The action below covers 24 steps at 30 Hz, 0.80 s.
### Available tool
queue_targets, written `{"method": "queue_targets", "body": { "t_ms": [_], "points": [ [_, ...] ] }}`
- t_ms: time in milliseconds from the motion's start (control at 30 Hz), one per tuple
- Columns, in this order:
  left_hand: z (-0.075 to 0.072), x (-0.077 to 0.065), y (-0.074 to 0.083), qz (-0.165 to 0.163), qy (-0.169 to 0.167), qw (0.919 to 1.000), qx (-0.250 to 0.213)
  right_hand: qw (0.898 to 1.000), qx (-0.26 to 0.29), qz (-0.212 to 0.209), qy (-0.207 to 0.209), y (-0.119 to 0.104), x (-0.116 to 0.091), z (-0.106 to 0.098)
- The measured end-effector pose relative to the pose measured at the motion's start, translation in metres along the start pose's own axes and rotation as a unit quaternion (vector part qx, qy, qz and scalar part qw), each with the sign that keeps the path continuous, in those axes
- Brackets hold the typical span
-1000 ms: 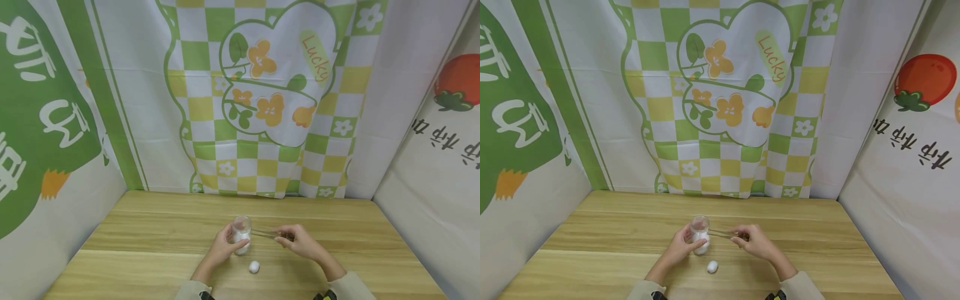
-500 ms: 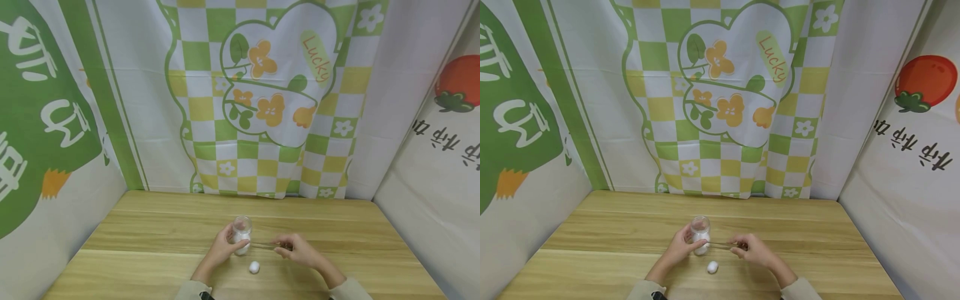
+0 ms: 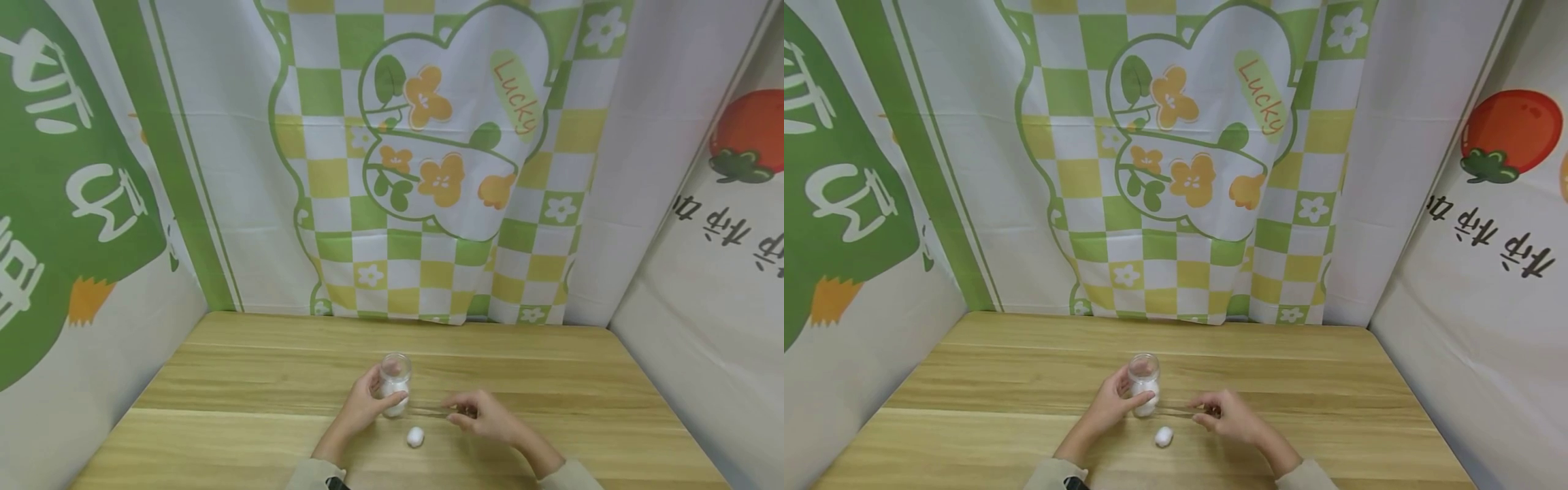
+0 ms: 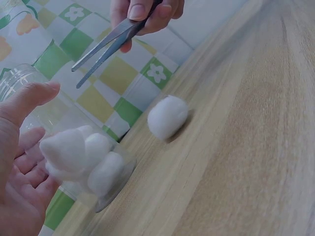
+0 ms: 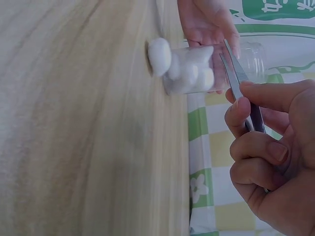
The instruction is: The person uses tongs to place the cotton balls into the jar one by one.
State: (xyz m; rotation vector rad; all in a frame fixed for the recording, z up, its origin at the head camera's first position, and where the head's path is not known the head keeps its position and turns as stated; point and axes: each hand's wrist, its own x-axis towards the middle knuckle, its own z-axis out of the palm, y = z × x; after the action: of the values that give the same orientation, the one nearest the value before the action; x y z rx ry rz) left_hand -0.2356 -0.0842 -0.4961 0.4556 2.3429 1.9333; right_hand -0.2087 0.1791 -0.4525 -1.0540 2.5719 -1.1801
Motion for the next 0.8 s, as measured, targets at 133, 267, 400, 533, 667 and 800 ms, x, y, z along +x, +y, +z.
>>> {"method": "queue_targets", "body": {
  "t_ms": [133,267,400,533,667,800],
  "points": [
    [0.0004,-0.0013,0.0025,-0.003,0.005,1.0000,-0.005,1.000,0.008,-0.001,-0.005,-0.0003,-0.0020,0.0011],
    [0.0003,-0.0023,0.0041,-0.003,0.004,1.0000,-0.007,1.000,0.015,0.006,-0.012,-0.0010,-0.0033,0.0017],
    [0.0004,-0.0018,0.0033,0.001,0.003,1.0000,-0.004,0.999,0.023,0.027,-0.019,-0.0011,-0.0044,0.0019],
    [0.0010,-0.0015,0.0017,0.010,0.007,0.9999,0.002,0.999,0.029,0.039,-0.022,-0.0002,-0.0057,0.0019],
    [0.0010,-0.0021,0.0011,0.021,0.004,0.9997,0.015,0.998,0.032,0.045,-0.023,0.0023,-0.0070,0.0026],
    [0.0001,-0.0023,0.0014,0.018,-0.004,0.9997,0.013,0.998,0.021,0.049,-0.020,0.0070,-0.0081,0.0051]
  ]
}}
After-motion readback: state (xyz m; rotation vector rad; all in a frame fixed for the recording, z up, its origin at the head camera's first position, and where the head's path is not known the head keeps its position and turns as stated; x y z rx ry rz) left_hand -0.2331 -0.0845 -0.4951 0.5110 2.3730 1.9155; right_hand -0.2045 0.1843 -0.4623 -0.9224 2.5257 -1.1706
